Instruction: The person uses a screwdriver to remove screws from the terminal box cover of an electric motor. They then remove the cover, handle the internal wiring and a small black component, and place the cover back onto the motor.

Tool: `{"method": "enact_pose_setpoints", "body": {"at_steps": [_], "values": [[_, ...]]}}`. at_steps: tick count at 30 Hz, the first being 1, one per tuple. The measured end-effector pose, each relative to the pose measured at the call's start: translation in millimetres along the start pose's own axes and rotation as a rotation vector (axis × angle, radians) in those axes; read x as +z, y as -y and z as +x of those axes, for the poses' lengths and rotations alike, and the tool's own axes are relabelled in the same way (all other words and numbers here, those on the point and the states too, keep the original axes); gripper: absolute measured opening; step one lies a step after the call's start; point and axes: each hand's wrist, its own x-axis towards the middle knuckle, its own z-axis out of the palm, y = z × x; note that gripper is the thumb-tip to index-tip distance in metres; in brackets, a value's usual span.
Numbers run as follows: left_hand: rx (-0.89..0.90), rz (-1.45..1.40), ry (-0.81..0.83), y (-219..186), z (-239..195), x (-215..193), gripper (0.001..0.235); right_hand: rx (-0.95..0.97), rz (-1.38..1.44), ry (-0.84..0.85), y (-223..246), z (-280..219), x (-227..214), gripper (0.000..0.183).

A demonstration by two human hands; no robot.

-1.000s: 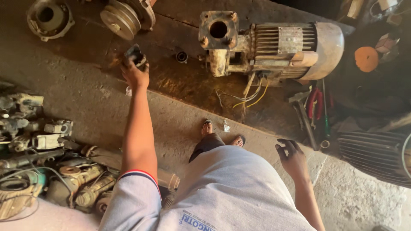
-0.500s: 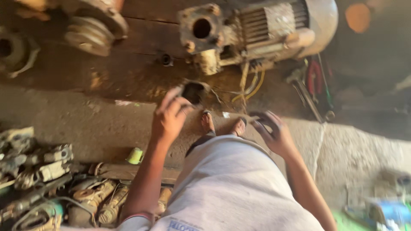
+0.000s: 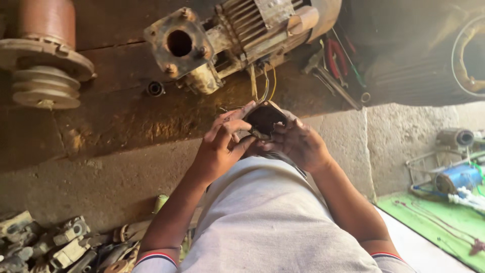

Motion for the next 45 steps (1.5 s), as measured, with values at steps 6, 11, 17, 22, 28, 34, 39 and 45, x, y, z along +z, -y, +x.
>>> {"method": "enact_pose_setpoints", "body": {"at_steps": [6,11,17,22,28,34,39,45], "values": [[-0.171,-0.631,-0.027,13.5,5.2,22.8,0.053,-0.128,0.094,-0.014,4.0,-5.6,-1.8,0.071],[-0.653,-1.334,-0.032,41.5,16.9,57.8,0.058,-0.454,-0.535,-0.171,4.1,-5.5,12.0,0.064],[-0.934,-1.575,-0.156,59.2,15.9,88.7,0.048,-0.411,-1.633,-0.253,10.9,-1.0,46.2,0.077],[-0.95,-1.371,-0.172,75.6,0.2,93.4,0.04,-0.455,-1.652,-0.264,10.4,-2.4,39.4,0.083],[-0.854,-1.062,-0.154,75.7,-1.0,76.0,0.019,-0.479,-1.378,-0.367,17.0,-3.5,13.3,0.084],[-0.599,-0.816,-0.135,62.4,-0.2,69.6,0.013,-0.499,-1.609,-0.421,28.8,-9.0,-0.5,0.082],[-0.556,-1.06,-0.053,51.9,13.3,85.3,0.049,-0.479,-1.708,-0.338,43.8,-8.2,3.2,0.084],[-0.484,-1.064,-0.132,49.8,30.8,111.0,0.029,-0.573,-1.716,-0.205,59.6,-14.4,3.2,0.071]]}}
